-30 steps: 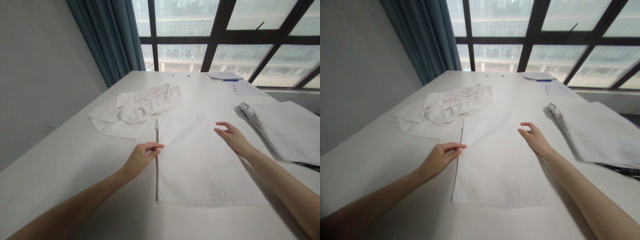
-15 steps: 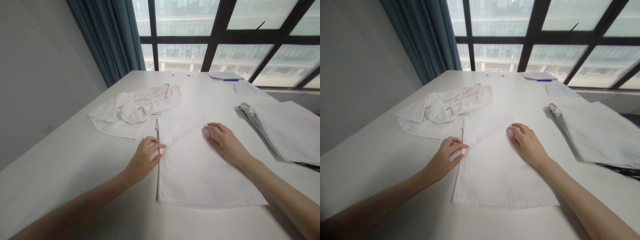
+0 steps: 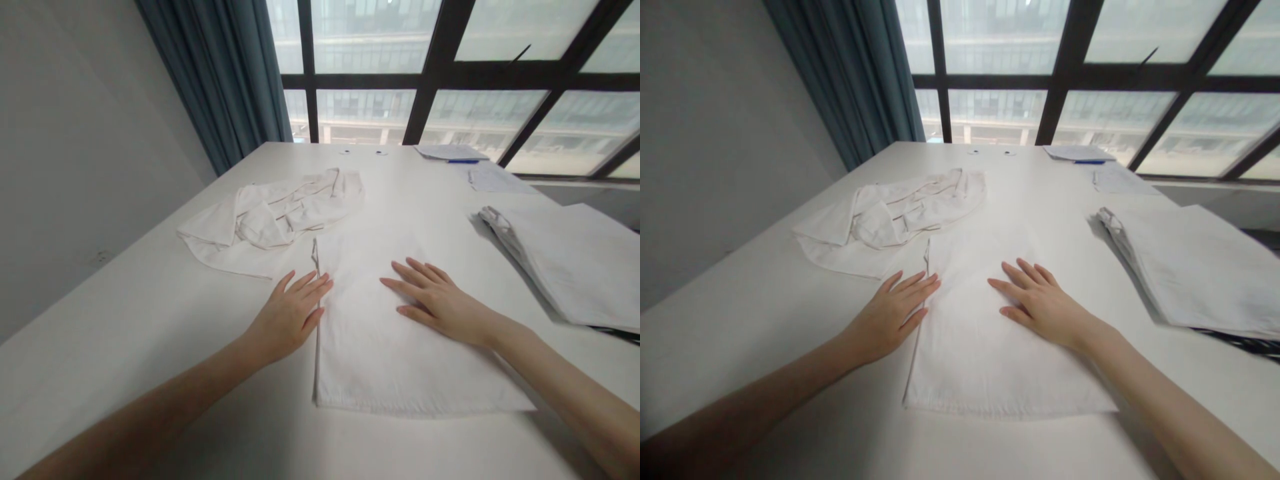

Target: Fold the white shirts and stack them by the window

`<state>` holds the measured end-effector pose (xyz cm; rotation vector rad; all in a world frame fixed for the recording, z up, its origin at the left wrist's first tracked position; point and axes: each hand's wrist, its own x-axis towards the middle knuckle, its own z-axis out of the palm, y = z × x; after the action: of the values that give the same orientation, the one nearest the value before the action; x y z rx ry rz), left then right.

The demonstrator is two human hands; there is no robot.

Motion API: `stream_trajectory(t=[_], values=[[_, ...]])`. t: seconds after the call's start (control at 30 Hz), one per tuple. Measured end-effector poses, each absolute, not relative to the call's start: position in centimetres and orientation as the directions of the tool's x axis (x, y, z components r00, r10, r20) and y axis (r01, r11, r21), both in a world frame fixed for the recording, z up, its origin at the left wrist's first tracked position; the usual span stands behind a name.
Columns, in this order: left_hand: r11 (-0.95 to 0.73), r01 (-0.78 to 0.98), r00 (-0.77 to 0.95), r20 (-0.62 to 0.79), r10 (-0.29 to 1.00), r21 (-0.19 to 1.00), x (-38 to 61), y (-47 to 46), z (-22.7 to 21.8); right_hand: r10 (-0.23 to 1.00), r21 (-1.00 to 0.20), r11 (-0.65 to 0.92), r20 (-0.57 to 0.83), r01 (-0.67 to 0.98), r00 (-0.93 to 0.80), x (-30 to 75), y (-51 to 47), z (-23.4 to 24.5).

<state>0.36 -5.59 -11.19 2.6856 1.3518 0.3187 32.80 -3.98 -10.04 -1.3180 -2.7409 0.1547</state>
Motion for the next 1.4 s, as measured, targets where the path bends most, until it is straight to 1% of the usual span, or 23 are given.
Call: stream_trajectory(t=[0.1,0.23,0.33,0.5,0.67,0.77,0.87,0.93,1.0,1.07,1.13,1.2,1.27,1.4], values=[[-0.594,0.773,0.584,0.118,0.803,0.222,0.1,-5.3,-11.0,0.704,-0.205,0.697,0.01,0.687,-0.71,30.9,-5.5,-9.1],[-0.61,0.76,0.603,0.106,0.791,0.225,-0.3,-5.3,-11.2,0.566,-0.315,0.787,0.027,0.53,-0.824,28.1,-7.7,-8.5],[-0.626,0.753,0.625,0.075,0.777,0.203,-0.6,-5.4,-11.3,0.487,-0.35,0.818,-0.001,0.457,-0.873,27.2,-8.6,-8.7],[-0.662,0.723,0.675,-0.001,0.737,0.196,-1.2,-5.4,-11.1,0.426,-0.389,0.832,-0.009,0.395,-0.905,27.4,-8.6,-8.7],[-0.656,0.728,0.681,-0.098,0.725,0.2,-1.4,-5.1,-10.8,0.396,-0.395,0.839,-0.032,0.375,-0.918,27.5,-8.6,-8.3],[-0.667,0.717,0.692,-0.086,0.717,0.203,-1.7,-4.9,-10.8,0.397,-0.365,0.849,-0.039,0.383,-0.917,27.5,-9.1,-8.3],[-0.676,0.699,0.697,-0.007,0.717,0.232,-1.8,-4.6,-10.7,0.407,-0.34,0.86,0.005,0.381,-0.914,27.5,-9.7,-8.6],[-0.654,0.718,0.657,0.079,0.75,0.239,-1.5,-4.2,-10.7,0.409,-0.329,0.865,0.025,0.379,-0.912,27.6,-9.9,-8.8],[-0.636,0.742,0.611,0.176,0.772,0.213,-0.8,-3.7,-10.8,0.411,-0.325,0.865,0.025,0.382,-0.911,27.6,-10.1,-9.0],[-0.65,0.742,0.61,0.237,0.756,0.163,0.2,-2.8,-10.9,0.411,-0.33,0.863,0.017,0.383,-0.912,27.7,-10.1,-9.1],[-0.687,0.716,0.656,0.216,0.723,0.128,1.2,-1.5,-11.1,0.414,-0.342,0.857,0.012,0.385,-0.91,27.7,-10.0,-9.1],[-0.708,0.695,0.693,0.147,0.706,0.123,1.9,0.1,-11.4,0.42,-0.358,0.849,0.008,0.39,-0.908,27.7,-9.9,-9.0],[-0.7,0.704,0.694,0.092,0.714,0.122,2.4,1.6,-11.6,0.423,-0.373,0.841,0.002,0.392,-0.906,27.8,-9.8,-8.9],[-0.658,0.742,0.659,0.038,0.751,0.126,2.6,3.8,-11.5,0.418,-0.387,0.83,-0.044,0.401,-0.907,27.8,-9.9,-8.7]])
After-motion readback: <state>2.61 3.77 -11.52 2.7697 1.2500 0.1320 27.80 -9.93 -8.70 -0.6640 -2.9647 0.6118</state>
